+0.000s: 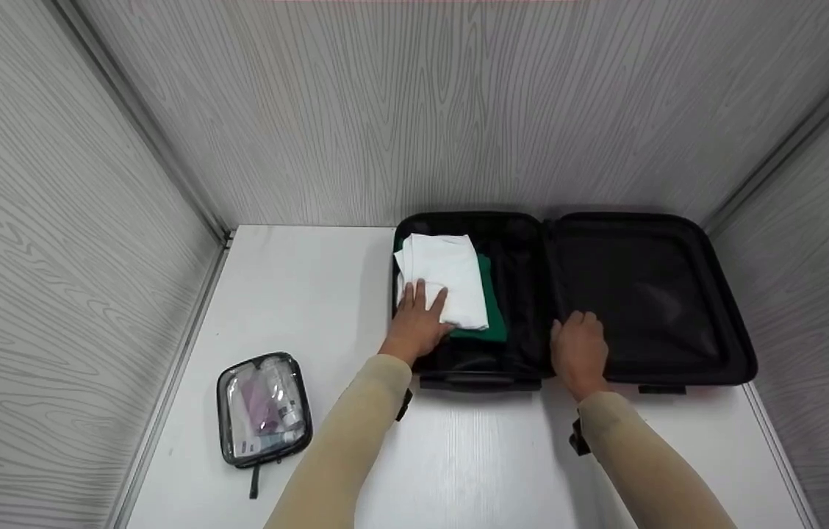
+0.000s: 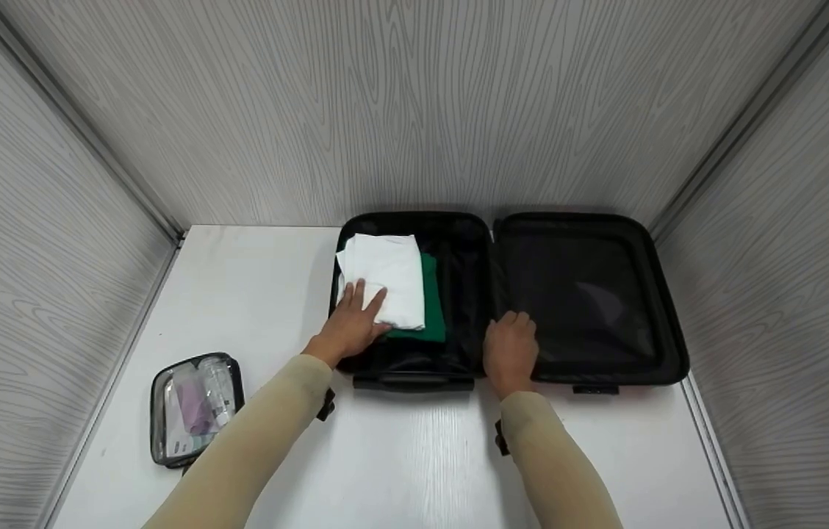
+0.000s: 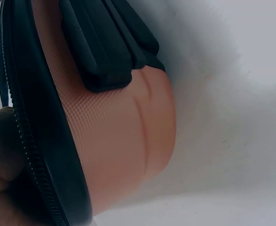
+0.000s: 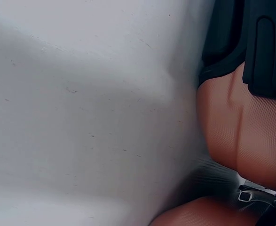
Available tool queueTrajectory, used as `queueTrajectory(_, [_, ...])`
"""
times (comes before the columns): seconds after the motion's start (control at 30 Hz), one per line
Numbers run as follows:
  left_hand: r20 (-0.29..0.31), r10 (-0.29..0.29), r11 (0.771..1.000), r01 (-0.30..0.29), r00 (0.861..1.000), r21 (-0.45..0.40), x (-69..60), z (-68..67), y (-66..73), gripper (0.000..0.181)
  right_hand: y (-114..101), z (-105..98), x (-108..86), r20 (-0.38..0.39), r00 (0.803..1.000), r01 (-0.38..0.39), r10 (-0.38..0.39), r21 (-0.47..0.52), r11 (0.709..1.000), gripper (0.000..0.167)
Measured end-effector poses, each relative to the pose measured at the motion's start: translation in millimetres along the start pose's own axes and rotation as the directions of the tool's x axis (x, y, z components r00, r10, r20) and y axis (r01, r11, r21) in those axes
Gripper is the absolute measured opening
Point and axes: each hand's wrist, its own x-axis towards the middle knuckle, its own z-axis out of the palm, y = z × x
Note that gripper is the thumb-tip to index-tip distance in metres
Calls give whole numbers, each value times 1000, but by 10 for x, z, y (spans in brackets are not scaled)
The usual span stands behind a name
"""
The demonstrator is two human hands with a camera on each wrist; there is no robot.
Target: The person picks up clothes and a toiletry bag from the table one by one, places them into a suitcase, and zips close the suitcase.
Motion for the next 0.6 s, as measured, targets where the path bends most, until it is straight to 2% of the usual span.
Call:
queueTrajectory(0.2, [-28,23,999,-25,999,-47,-21,-3,-18,74,15,-13,13,-11,1000,6,-6,-3,1000,38])
queueTrajectory(0.33, [-32,27,991,-31,999,-126,-62,-84,-20,75,19,-29,23,-23,1000,5,-5,0,1000,37])
queueTrajectory(0.5, [-37,-10,962,0,999,-274,-168,-234,-73,72,10,-42,25,-20,1000,5,-4,12,1000,37])
queueTrajectory(0.6, [-91,-42,950,12,995,-312,-238,-327,-149,66,13,-50,31,-10,1000,4,-3,23,1000,37])
